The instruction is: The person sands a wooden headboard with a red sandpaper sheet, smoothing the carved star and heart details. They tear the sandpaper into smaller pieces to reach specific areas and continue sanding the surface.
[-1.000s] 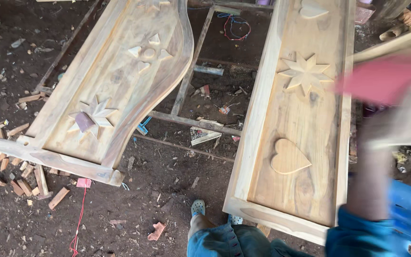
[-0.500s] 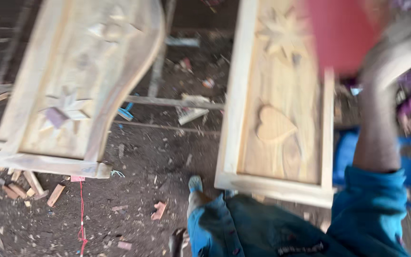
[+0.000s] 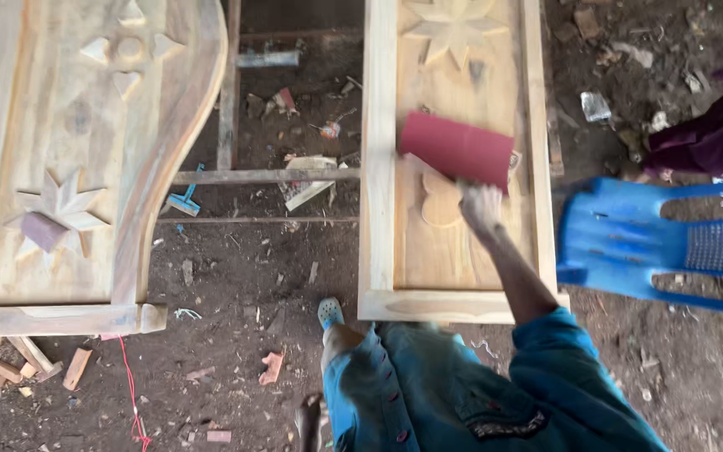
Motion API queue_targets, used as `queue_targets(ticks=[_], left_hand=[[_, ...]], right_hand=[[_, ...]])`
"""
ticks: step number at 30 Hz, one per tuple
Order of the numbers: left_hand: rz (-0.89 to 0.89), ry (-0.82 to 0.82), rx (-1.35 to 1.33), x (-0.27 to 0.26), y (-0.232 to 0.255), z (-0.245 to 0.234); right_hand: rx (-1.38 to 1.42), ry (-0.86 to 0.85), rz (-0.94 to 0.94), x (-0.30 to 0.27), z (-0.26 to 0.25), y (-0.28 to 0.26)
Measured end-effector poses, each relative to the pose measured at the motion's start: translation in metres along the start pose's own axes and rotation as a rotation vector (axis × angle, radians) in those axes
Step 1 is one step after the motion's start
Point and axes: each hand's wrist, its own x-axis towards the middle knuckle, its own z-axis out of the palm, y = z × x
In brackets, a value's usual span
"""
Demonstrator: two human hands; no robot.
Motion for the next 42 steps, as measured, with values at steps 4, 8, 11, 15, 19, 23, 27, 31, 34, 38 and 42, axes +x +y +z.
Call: queue_targets(ticks=[4,8,11,15,19,23,27,31,34,38,42], left_hand=[[0.379,0.249,0.303,0.023,0.017,-0.013],[0.717,-0.129,-0.173,0.029,0.105,-0.009],[0.721,-0.379,-0.435,0.011,0.208,0.012],[0.901,-1.155,-0.478,-0.031,0.332,0.021],[0.924,-1.408,-0.303,-0.073,0.342,0.030],[0.928,-1.179,-0.071,-0.063,0.309,0.041],[0.834,-1.213,0.050,-0.036,0.262,0.051],[0.794,-1.248,0.141,-0.030,0.230,0.051],[0.610,-1.425,0.061,-0.044,0.208,0.058],[0.535,-1.390,0.153,-0.055,0.172,0.072],[0.858,-1.236,0.497,-0.073,0.123,0.093]], right_hand=[[0.083,0.274,0.130,-0.022,-0.052,0.013],[0.605,0.294,0.417,-0.041,-0.133,0.007],[1.386,0.413,0.471,-0.079,-0.154,-0.013],[1.506,0.333,0.689,-0.144,-0.125,-0.047],[1.551,0.325,0.946,-0.216,-0.084,-0.096],[1.487,0.525,1.005,-0.281,-0.081,-0.145],[1.325,0.671,1.168,-0.338,-0.100,-0.194],[1.281,0.777,1.286,-0.380,-0.111,-0.238],[1.625,0.913,1.255,-0.422,-0.130,-0.261],[1.842,1.064,1.185,-0.466,-0.142,-0.294],[1.886,1.122,0.978,-0.507,-0.153,-0.309]])
